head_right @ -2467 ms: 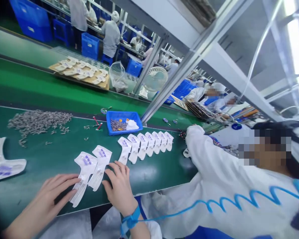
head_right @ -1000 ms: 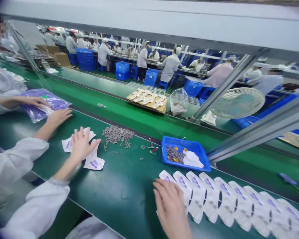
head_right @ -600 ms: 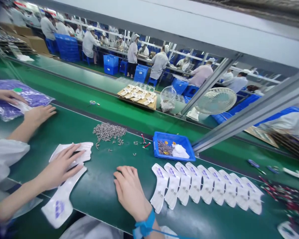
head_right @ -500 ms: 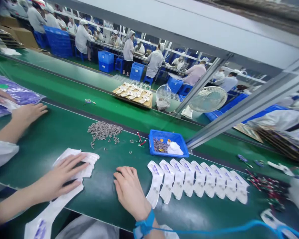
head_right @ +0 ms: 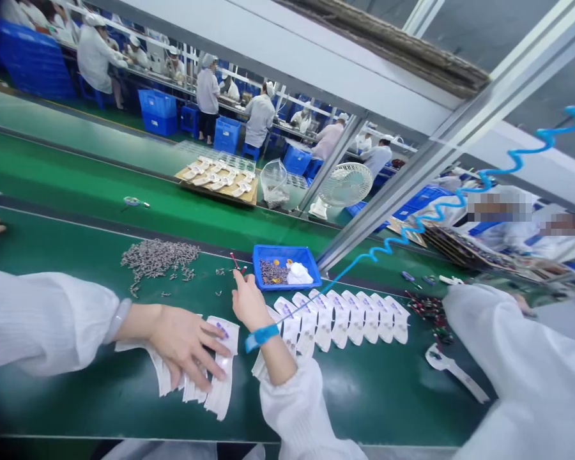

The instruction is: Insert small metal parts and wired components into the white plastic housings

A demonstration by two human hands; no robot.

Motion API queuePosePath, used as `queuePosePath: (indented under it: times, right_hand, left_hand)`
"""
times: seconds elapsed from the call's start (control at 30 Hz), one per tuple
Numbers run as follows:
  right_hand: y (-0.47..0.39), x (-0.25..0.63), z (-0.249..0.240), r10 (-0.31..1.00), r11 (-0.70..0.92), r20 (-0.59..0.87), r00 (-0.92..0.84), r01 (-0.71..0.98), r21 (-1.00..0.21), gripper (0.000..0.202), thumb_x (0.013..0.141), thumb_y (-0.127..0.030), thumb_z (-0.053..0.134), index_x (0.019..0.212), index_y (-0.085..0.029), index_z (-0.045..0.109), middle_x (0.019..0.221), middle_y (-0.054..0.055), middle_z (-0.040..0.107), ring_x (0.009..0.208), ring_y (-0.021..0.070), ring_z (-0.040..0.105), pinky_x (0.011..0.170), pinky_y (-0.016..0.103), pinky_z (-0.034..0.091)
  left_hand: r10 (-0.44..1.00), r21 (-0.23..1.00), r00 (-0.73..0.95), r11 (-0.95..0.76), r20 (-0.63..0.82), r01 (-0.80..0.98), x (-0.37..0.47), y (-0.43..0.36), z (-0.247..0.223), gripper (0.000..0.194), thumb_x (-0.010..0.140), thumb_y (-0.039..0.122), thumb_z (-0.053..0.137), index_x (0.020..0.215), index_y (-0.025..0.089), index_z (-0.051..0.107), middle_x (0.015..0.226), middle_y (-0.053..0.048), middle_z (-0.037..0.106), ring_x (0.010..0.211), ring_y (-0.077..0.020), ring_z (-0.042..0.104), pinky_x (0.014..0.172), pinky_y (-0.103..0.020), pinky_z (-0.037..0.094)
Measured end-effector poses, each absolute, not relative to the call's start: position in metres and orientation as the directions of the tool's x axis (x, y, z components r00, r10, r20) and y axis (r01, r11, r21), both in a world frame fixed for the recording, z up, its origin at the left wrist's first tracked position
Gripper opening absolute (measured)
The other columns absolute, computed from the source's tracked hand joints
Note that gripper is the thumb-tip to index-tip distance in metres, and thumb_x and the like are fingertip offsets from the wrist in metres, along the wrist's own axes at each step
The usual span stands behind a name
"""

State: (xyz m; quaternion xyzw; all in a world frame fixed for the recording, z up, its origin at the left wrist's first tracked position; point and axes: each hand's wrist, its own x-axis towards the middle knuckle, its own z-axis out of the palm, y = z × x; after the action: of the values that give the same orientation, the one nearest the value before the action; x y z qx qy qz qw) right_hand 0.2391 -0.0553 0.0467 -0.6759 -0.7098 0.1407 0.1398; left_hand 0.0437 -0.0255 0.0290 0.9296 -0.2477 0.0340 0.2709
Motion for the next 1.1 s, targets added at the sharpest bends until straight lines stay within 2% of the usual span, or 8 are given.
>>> queuePosePath:
  times: [0.13, 0.33, 0.47, 0.6, 0.67, 0.77, 0.97, 1.1]
  right_hand:
    - [-0.040, 0.234, 0.043, 0.999, 0.038, 0.033, -0.029, 0.943, -0.330, 0.034, 0.090, -0.006, 0.049, 0.123, -0.012, 0.057, 0.116, 0.015, 0.056, 0.099, 0.0214, 0.065, 0.089, 0.031, 0.048]
    - [-0.062, 0.250, 0.048, 0.972, 0.187, 0.216, -0.091, 0.857, -0.480, 0.020, 0.090, -0.006, 0.043, 0.091, -0.018, 0.059, 0.092, 0.005, 0.062, 0.084, 0.0175, 0.062, 0.077, 0.028, 0.047]
    - [-0.101, 0.254, 0.064, 0.935, 0.316, 0.323, -0.146, 0.756, -0.574, 0.019, 0.091, -0.009, 0.039, 0.092, -0.021, 0.054, 0.085, 0.003, 0.061, 0.077, 0.0167, 0.059, 0.069, 0.027, 0.046]
    - [-0.144, 0.245, 0.072, 0.884, 0.437, 0.394, -0.252, 0.744, -0.506, 0.020, 0.095, -0.011, 0.037, 0.100, -0.020, 0.054, 0.092, 0.008, 0.063, 0.087, 0.0193, 0.060, 0.077, 0.031, 0.049]
    - [-0.160, 0.242, 0.071, 0.880, 0.435, 0.415, -0.232, 0.745, -0.507, 0.020, 0.096, -0.011, 0.038, 0.106, -0.019, 0.053, 0.095, 0.009, 0.063, 0.090, 0.0199, 0.061, 0.080, 0.033, 0.051]
    - [-0.178, 0.247, 0.068, 0.915, 0.313, 0.398, -0.064, 0.736, -0.600, 0.023, 0.096, -0.014, 0.045, 0.118, -0.019, 0.050, 0.097, 0.008, 0.064, 0.087, 0.0184, 0.063, 0.077, 0.031, 0.052]
    - [-0.203, 0.271, 0.070, 0.966, 0.173, 0.258, 0.012, 0.712, -0.681, 0.012, 0.094, -0.015, 0.051, 0.087, -0.021, 0.058, 0.084, 0.003, 0.061, 0.078, 0.0158, 0.060, 0.068, 0.027, 0.047]
    - [-0.203, 0.303, 0.066, 0.945, 0.141, 0.315, 0.081, 0.772, -0.620, 0.016, 0.094, -0.017, 0.052, 0.079, -0.021, 0.057, 0.080, 0.002, 0.061, 0.081, 0.0181, 0.058, 0.074, 0.031, 0.043]
  left_hand:
    - [-0.417, 0.366, 0.859, -0.781, 0.296, -0.505, 0.040, -0.039, 0.044, 0.032, 0.098, 0.039, 0.050, 0.126, 0.033, 0.065, 0.141, 0.000, 0.058, 0.139, -0.0217, 0.045, 0.120, -0.034, 0.029]
    - [0.084, 0.338, 0.974, -0.941, 0.211, 0.008, 0.004, -0.069, 0.043, 0.038, 0.095, 0.013, 0.045, 0.130, 0.021, 0.059, 0.142, -0.013, 0.056, 0.132, -0.0265, 0.052, 0.113, -0.043, 0.038]
    - [0.335, 0.589, 0.918, -0.794, 0.215, 0.152, 0.000, -0.079, 0.038, 0.033, 0.097, 0.020, 0.047, 0.126, 0.026, 0.061, 0.136, -0.009, 0.061, 0.127, -0.0260, 0.056, 0.109, -0.043, 0.043]
    - [0.726, 0.959, 0.687, -0.168, -0.037, 0.229, 0.034, -0.084, 0.044, 0.036, 0.098, 0.041, 0.048, 0.125, 0.020, 0.058, 0.104, -0.009, 0.072, 0.095, -0.0230, 0.069, 0.084, -0.038, 0.058]
    - [0.700, 0.987, 0.697, 0.079, -0.154, 0.139, 0.054, -0.087, 0.048, 0.040, 0.091, 0.047, 0.057, 0.115, 0.016, 0.062, 0.086, -0.006, 0.071, 0.077, -0.0204, 0.069, 0.074, -0.035, 0.059]
    - [0.658, 0.976, 0.724, 0.195, -0.205, 0.099, 0.076, -0.092, 0.049, 0.037, 0.083, 0.046, 0.067, 0.100, 0.014, 0.066, 0.076, -0.004, 0.068, 0.067, -0.0176, 0.065, 0.068, -0.032, 0.056]
    - [0.555, 0.973, 0.800, 0.116, -0.228, 0.198, 0.100, -0.099, 0.049, 0.023, 0.086, 0.039, 0.061, 0.093, 0.017, 0.066, 0.072, 0.000, 0.065, 0.066, -0.0156, 0.062, 0.067, -0.028, 0.053]
    - [0.534, 0.956, 0.819, -0.064, -0.209, 0.286, 0.122, -0.093, 0.054, 0.026, 0.094, 0.041, 0.051, 0.102, 0.020, 0.065, 0.085, -0.003, 0.071, 0.076, -0.0194, 0.067, 0.072, -0.031, 0.055]
